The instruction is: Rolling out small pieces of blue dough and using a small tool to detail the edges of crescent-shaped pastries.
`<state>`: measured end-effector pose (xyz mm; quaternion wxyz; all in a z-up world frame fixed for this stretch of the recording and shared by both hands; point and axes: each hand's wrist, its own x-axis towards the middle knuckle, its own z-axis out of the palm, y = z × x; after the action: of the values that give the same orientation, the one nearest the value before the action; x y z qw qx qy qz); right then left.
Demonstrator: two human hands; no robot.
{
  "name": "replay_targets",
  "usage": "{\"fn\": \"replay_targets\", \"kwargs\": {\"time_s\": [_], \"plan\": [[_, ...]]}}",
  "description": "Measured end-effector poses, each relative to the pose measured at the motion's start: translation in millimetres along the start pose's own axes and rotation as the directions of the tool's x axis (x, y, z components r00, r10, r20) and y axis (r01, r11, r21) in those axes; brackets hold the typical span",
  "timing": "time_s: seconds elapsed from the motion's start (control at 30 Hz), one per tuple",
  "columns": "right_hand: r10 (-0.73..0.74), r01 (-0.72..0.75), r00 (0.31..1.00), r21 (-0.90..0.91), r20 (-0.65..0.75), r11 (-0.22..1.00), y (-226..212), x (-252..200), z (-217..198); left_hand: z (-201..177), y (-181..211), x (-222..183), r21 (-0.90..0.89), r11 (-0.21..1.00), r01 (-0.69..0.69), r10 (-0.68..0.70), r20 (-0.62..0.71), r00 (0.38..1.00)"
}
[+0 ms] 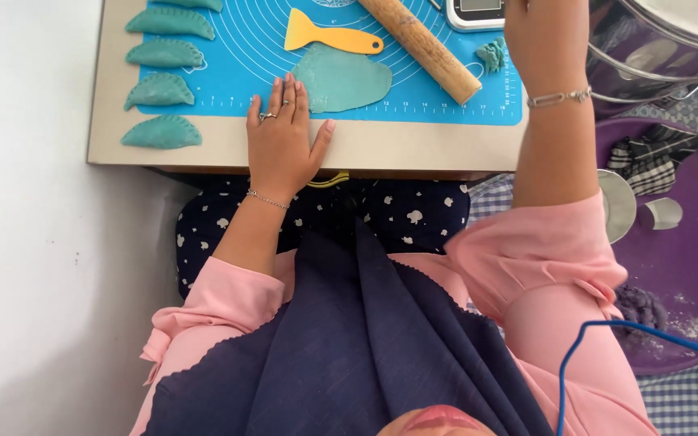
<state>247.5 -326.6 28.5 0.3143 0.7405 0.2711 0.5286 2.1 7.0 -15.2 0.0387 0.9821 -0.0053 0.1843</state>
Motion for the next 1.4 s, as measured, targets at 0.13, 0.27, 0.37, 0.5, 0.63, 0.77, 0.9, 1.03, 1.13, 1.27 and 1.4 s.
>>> {"fn": "replay_targets", "kwargs": {"time_s": [0.13,0.27,0.37,0.5,0.63,0.77,0.9,1.03,1.13,1.27,1.4], "plan": [[0.097,-0.445,0.892,0.822,0.441,0.354,7,-28,-38,-3,2,1,-0.005,1.0,0.015,-0.015,-0.018,1.0],[0.064,-0.563,0.814,0.758,0.577,0.33,-15,-48,-40,-1,2,1,-0.008,1.0,0.012,-0.012,-0.024,1.0],[0.11,-0.482,0.869,0.775,0.483,0.409,-30,-58,-27,-1,1,1,-0.014,1.0,0.014,-0.014,-0.011,1.0],[0.13,-0.389,0.916,0.765,0.379,0.514,-47,-65,-4,2,0,0,-0.001,1.0,0.014,-0.014,-0.017,1.0],[0.087,-0.301,0.938,0.667,0.335,0.681,-54,-68,3,3,0,0,-0.002,1.0,0.015,-0.015,-0.014,1.0],[-0.002,-0.151,0.953,0.482,0.302,0.863,-60,-66,11,2,0,0,-0.006,1.0,0.016,-0.016,-0.004,1.0],[0.048,-0.153,0.96,0.37,0.277,0.916,-67,-65,10,2,-2,1,-0.014,1.0,0.017,-0.017,-0.001,1.0],[-0.081,-0.115,0.871,0.361,0.485,0.925,-55,-60,-15,5,-3,1,-0.021,0.999,0.024,-0.024,0.019,1.0],[-0.079,-0.15,0.821,0.347,0.565,0.926,-44,-62,-33,6,-3,1,-0.03,0.999,0.027,-0.026,0.03,0.999],[-0.17,-0.223,0.673,0.417,0.719,0.881,-15,-55,-59,4,-2,2,-0.047,0.999,0.027,-0.026,0.03,0.999],[-0.186,-0.548,0.63,0.601,0.754,0.582,19,-44,-84,3,-2,3,-0.042,0.998,0.036,-0.035,0.039,0.999]]}}
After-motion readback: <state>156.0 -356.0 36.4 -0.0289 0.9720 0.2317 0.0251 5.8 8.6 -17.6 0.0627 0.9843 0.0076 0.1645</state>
